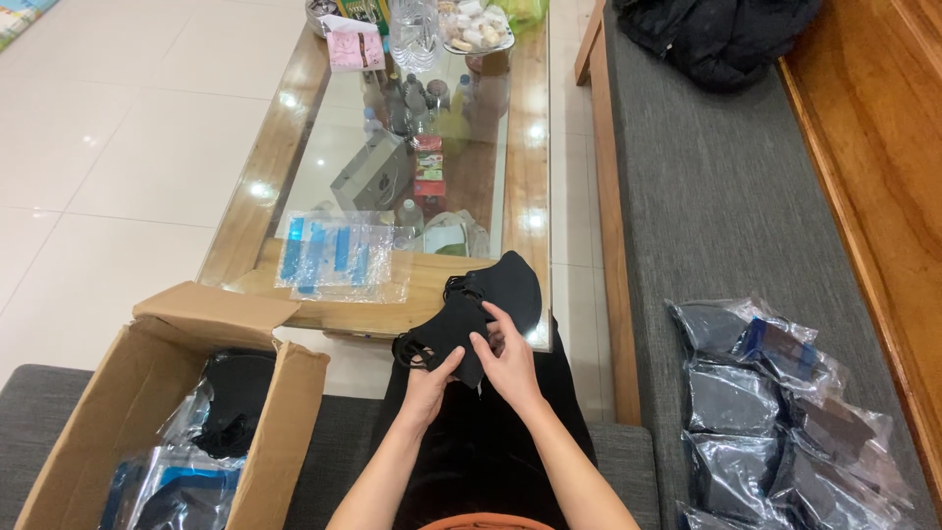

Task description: Package black face masks into individual plastic bags.

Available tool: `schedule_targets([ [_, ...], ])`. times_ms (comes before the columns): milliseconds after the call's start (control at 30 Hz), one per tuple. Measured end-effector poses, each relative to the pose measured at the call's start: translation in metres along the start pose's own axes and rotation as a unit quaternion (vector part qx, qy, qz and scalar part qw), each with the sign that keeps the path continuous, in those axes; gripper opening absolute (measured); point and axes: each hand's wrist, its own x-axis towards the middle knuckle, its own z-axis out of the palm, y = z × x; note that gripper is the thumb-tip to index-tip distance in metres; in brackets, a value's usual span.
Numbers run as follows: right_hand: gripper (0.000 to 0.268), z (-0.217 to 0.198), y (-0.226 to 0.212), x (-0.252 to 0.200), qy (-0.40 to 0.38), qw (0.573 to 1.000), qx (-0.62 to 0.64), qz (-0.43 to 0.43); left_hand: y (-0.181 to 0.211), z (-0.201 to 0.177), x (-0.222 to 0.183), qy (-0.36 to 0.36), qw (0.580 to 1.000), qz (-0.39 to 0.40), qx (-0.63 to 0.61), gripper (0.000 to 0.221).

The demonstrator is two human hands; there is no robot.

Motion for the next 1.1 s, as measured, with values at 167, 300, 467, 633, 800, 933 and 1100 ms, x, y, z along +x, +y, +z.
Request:
schedule_targets([
  [167,0.056,-0.008,-0.019,-0.005,0.026,0.999,0.003,-0.02,0.011,0.005,-0.006,-0.021,0.995,0.012,0.092,0.026],
  [300,0.052,-0.012,-0.027,-0.002,0.036,0.998,-0.012,-0.049,-0.007,-0.008,0.004,-0.058,0.981,0.037,0.179,0.028],
  [467,0.041,-0.012,-0.026,-0.004,0.048,0.995,-0.026,-0.084,-0.017,-0.013,0.009,-0.077,0.972,0.048,0.218,0.031],
  [633,0.02,-0.009,-0.01,0.0,0.106,0.971,-0.104,-0.187,-0.022,-0.016,0.012,-0.096,0.968,0.051,0.227,0.037],
  [800,0.011,-0.007,-0.007,0.002,0.122,0.949,-0.133,-0.257,-0.025,-0.021,0.017,-0.1,0.966,0.06,0.232,0.038],
  [933,0.013,0.0,-0.003,-0.004,0.102,0.956,-0.128,-0.242,-0.021,-0.016,0.014,-0.064,0.977,0.024,0.202,0.031],
  [1100,0.024,0.003,0.005,-0.013,0.059,0.972,-0.12,-0.194,-0.023,-0.014,0.011,0.015,0.996,-0.039,0.079,0.032],
])
